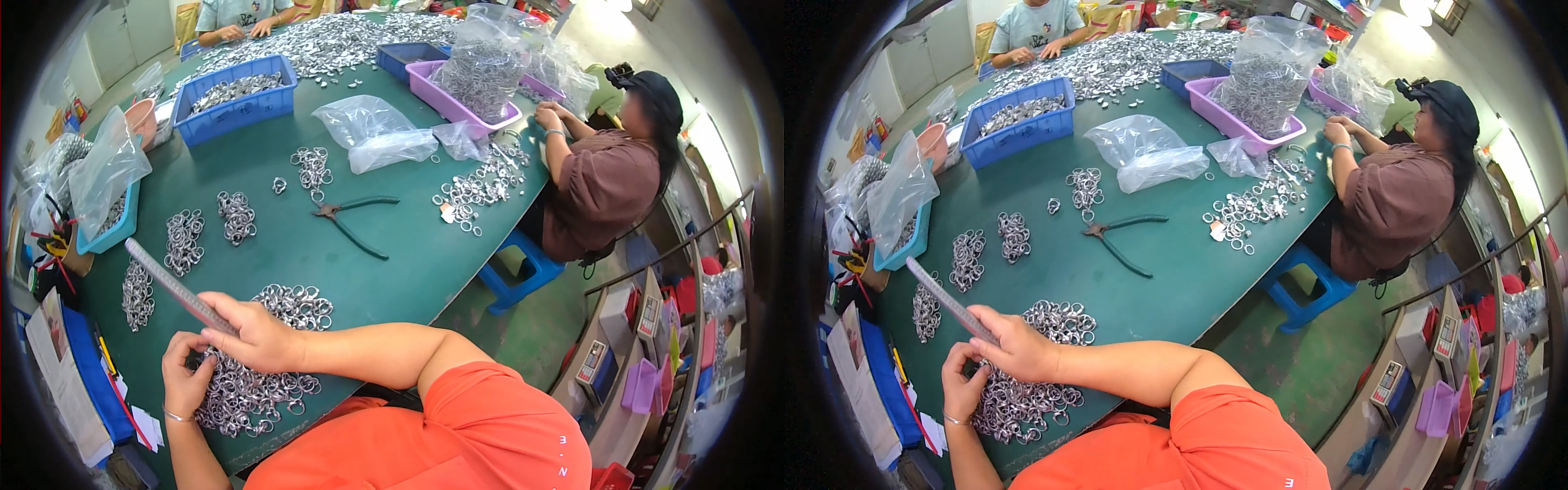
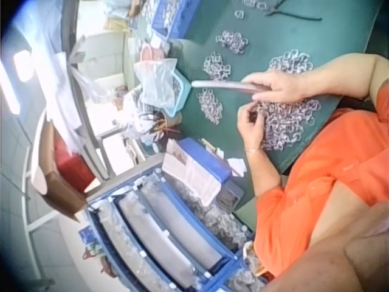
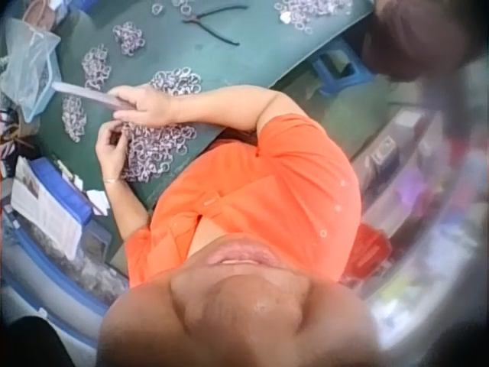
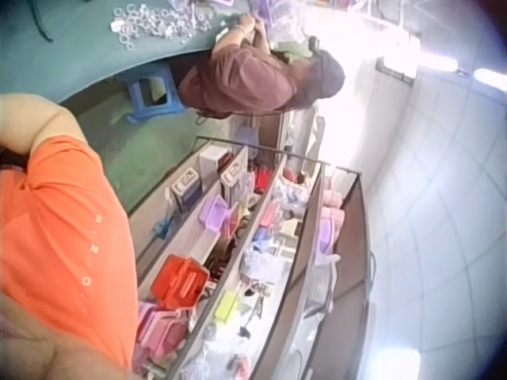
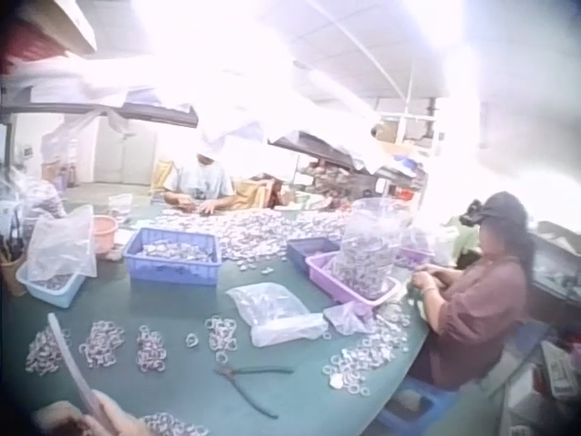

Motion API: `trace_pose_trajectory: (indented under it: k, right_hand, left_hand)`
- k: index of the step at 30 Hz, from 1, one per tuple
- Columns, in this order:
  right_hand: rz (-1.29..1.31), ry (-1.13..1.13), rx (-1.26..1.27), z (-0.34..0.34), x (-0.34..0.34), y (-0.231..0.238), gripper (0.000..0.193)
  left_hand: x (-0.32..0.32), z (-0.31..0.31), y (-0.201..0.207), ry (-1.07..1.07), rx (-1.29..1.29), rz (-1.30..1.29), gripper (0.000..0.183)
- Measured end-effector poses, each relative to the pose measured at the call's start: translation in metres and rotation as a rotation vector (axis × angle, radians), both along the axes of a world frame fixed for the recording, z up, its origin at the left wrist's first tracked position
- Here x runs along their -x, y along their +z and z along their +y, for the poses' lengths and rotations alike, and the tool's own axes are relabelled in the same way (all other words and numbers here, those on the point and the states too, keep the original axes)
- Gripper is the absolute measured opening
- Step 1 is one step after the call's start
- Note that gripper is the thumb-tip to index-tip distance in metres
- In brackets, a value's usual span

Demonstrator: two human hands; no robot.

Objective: The person picks up metal rings from a pile on the table and slides them onto a tapered ring sizing tool to check their dimensions.

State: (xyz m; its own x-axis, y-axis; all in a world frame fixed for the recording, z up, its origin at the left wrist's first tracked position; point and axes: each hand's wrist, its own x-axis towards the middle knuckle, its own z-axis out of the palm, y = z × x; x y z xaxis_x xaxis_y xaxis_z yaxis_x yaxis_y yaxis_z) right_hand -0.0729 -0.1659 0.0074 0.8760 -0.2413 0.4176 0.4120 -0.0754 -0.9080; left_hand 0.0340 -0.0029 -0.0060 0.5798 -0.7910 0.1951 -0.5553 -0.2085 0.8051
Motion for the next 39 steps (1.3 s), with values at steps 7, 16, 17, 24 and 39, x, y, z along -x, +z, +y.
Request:
trace_pose_trajectory:
  k: [7, 16, 17, 24, 39]
  right_hand:
    - [-0.010, 0.026, 0.064, 0.014, -0.005, -0.001, 0.039]
    - [0.323, 0.042, -0.020, 0.007, 0.003, -0.004, 0.051]
    - [0.345, 0.062, -0.098, 0.011, 0.004, 0.000, 0.052]
    - [0.406, 0.129, -0.205, 0.019, -0.004, 0.002, 0.055]
    - [0.325, 0.052, -0.136, 0.018, -0.001, -0.001, 0.050]
  left_hand:
    - [0.004, 0.025, 0.004, 0.047, 0.200, 0.201, 0.007]
    - [0.020, 0.004, 0.013, 0.095, 0.308, 0.161, 0.022]
    - [0.023, 0.005, 0.013, 0.111, 0.349, 0.166, 0.023]
    - [0.017, 0.015, 0.014, 0.087, 0.346, -0.047, 0.031]
    - [0.013, 0.019, 0.011, 0.014, 0.313, 0.073, 0.015]
